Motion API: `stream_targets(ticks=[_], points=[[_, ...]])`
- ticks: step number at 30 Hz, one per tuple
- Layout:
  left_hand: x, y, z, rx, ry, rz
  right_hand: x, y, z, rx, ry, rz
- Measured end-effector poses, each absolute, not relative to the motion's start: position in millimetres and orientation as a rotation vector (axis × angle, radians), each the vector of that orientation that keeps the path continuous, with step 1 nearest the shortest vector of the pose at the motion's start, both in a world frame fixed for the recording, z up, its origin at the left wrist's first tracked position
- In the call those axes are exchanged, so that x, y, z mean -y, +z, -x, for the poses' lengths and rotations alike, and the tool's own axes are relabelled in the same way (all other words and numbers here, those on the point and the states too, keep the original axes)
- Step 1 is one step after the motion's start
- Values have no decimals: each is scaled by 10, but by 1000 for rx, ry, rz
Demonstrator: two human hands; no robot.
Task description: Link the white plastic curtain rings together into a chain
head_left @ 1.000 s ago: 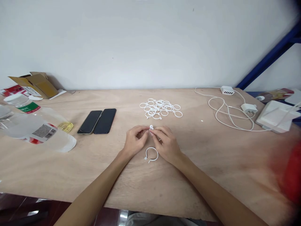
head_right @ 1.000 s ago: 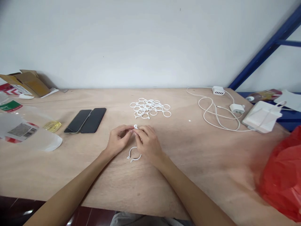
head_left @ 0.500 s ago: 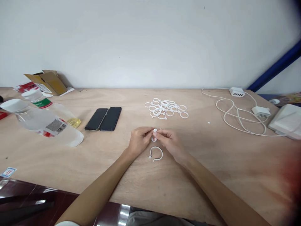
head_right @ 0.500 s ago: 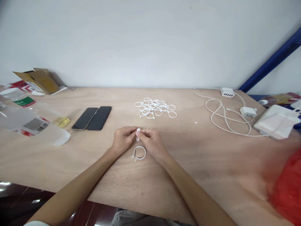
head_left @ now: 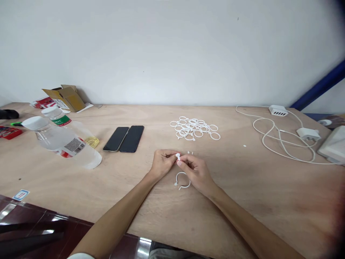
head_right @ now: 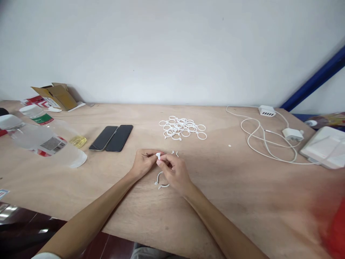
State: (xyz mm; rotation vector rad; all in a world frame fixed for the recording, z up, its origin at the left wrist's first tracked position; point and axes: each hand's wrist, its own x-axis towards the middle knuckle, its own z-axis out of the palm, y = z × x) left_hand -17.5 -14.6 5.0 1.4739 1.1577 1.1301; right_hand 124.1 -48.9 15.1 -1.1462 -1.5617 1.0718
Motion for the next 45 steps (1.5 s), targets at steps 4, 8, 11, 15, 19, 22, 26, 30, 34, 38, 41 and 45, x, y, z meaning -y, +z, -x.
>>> stream_targets(ticks=[4, 8, 11, 15, 19, 22, 26, 30, 34, 38, 41, 45], points=[[135, 42, 179, -1140, 1107, -1430, 485, 120, -1249, 1629, 982, 1132], [120, 27, 193, -1122, 1075, -1406, 482, 92, -1257, 1659, 926, 1087], [98, 28, 213, -1122, 1084, -1387, 492, 88, -1246, 1695, 886, 1033], [76, 51, 223, -1109, 1055, -1406, 519, 111, -1218, 1687, 868, 999], [78, 27, 201, -1097, 1075, -1461, 475, 163, -1286, 1639, 896, 1050], [87, -19, 182, -1140, 1088, -1522, 317, 186, -1439, 1595, 760, 1170], [115, -25, 170, -1152, 1084, -1749, -37, 115, -1677, 1606, 420, 1462], [132, 22, 187, -1029, 1072, -1923, -302, -9, -1766, 1821, 283, 1723], [118, 28, 206, -1066, 1162, -1883, -314, -54, -1745, 1882, 226, 1804], [119, 21, 190, -1179, 1239, -1881, -124, 6, -1719, 1872, 169, 1633], [144, 28, 173, -1158, 1215, -2000, 66, 110, -1653, 1853, 213, 1452], [169, 13, 165, -1041, 1269, -2171, 254, 245, -1489, 1761, 484, 1301]])
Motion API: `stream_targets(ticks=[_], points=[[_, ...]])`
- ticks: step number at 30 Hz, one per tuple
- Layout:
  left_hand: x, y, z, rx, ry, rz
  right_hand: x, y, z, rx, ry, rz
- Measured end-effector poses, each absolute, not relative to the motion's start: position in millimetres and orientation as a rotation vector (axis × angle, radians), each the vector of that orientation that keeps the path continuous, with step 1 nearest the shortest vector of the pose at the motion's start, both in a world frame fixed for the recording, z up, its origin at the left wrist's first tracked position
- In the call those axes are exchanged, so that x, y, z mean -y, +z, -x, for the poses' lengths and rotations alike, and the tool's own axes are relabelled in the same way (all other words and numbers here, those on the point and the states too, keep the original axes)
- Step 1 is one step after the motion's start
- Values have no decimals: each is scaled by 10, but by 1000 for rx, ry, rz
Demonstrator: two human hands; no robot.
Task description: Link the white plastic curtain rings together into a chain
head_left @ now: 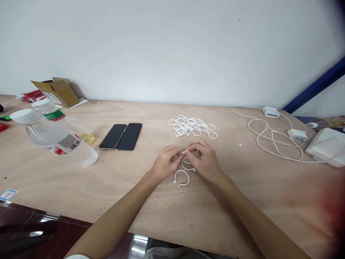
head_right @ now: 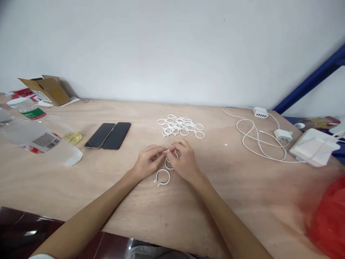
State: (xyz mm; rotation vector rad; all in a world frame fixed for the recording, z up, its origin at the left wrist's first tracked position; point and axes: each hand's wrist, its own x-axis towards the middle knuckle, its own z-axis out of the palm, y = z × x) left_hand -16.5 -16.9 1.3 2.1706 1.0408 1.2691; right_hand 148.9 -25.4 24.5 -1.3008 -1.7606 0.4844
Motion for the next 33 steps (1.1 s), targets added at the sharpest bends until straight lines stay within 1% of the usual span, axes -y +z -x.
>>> stream_targets(ticks=[3, 8, 10, 16, 19, 21, 24, 33], points=[[168, -4, 170, -1041, 1382, -2217, 316, 290, -1392, 1583, 838, 1306], [176, 10, 181, -1119, 1404, -2271, 348, 353, -1358, 1249, 1322, 1288], [184, 19, 180, -1142, 1394, -2271, 365, 400, -1359, 1242, 1418, 1285], [186, 18, 166, -1244, 1380, -2225, 444, 484, -1328, 1149, 1534, 1189], [184, 15, 168, -1280, 1304, -2198, 468, 456, -1296, 1070, 1637, 1167], [185, 15, 172, -1277, 1258, -2195, 472, 415, -1278, 1075, 1643, 1179], [190, 21, 177, -1182, 1216, -2171, 468, 341, -1263, 1199, 1547, 1205], [144, 24, 186, -1196, 1151, -1632, 545, 305, -1174, 1485, 1209, 1201]])
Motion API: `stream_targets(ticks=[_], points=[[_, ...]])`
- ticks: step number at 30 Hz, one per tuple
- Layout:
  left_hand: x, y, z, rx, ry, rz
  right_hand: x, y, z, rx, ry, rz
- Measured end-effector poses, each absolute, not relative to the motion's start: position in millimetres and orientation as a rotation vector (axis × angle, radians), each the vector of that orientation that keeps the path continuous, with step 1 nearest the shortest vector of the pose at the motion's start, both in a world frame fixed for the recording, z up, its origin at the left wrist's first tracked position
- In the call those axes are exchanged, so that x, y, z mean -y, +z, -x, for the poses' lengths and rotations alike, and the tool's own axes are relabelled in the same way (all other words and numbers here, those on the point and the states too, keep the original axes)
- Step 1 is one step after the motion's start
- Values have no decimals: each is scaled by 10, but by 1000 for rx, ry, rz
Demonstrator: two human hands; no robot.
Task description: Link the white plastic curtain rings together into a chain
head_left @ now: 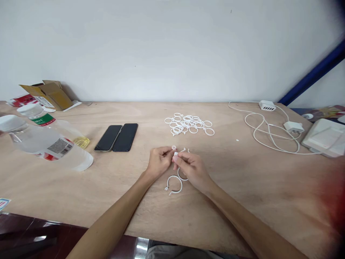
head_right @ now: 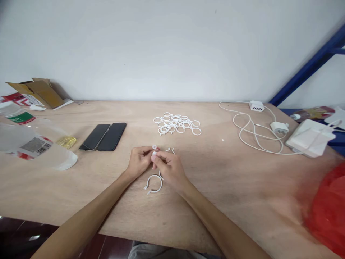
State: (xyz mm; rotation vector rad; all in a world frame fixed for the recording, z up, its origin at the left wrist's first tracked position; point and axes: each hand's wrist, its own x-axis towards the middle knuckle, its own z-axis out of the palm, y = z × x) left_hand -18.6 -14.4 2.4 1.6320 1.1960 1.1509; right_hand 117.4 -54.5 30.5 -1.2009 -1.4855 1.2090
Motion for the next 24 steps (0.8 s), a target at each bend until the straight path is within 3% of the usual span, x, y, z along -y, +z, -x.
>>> stream_targets(ticks=[6, 12, 15, 20, 24], points=[[110, 10, 180, -1235, 1152, -1653, 524, 345, -1249, 1669, 1078, 1227], [118, -24, 177, -1093, 1125, -1986, 4, 223, -1680, 1633, 478, 1596], [116, -16, 189, -1000, 1110, -2078, -277, 123, -1819, 1759, 333, 1853], [108, 9, 206, -1056, 1143, -2061, -399, 13, -1851, 1895, 221, 1935], [96, -2, 192, -1179, 1169, -1988, -240, 23, -1844, 1691, 378, 1789]])
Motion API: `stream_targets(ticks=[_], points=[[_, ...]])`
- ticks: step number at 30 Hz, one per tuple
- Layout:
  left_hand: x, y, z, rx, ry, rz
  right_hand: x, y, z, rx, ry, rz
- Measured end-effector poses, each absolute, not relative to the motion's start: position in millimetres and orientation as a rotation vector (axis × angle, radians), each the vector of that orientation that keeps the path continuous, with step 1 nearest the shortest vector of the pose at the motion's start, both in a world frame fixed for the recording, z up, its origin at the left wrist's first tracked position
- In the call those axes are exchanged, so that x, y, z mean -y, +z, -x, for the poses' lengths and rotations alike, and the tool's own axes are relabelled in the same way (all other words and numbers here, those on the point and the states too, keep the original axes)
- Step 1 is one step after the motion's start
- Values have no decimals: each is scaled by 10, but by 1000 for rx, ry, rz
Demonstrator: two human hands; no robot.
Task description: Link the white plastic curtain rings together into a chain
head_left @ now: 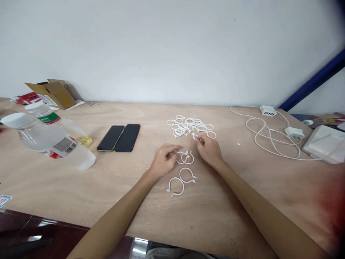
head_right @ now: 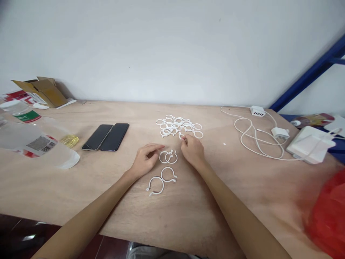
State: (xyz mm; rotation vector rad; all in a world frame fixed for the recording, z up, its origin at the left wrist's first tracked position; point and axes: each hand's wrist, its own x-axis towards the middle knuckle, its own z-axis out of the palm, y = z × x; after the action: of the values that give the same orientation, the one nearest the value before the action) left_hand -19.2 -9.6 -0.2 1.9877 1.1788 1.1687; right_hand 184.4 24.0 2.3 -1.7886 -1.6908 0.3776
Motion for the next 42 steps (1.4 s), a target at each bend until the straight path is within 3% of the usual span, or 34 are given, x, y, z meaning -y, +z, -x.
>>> stream_targets(ticks=[7, 12, 20, 28, 32, 39, 42], points=[[118, 22, 167, -1302, 1229, -1846, 201, 300, -1549, 1181, 1365, 1244], [143, 56, 201, -1206, 1298, -2004, 360, 371, -1330, 1229, 1520, 1132], [166, 76, 196, -1077, 1223, -2246, 451, 312, -1248, 1295, 1353, 1195], [167, 54, 220, -1167, 1209, -1703, 637, 271, -1111, 1449, 1178, 1090], [146, 28, 212, -1123, 1194, -1798, 583, 258, -1194, 1437, 1139, 1159], [125, 6, 203, -963, 1183, -2154, 125, 197, -1821, 1606, 233, 1553], [117, -19, 206, -879, 1184, -2267, -82, 44, -2146, 1640, 74, 1903]])
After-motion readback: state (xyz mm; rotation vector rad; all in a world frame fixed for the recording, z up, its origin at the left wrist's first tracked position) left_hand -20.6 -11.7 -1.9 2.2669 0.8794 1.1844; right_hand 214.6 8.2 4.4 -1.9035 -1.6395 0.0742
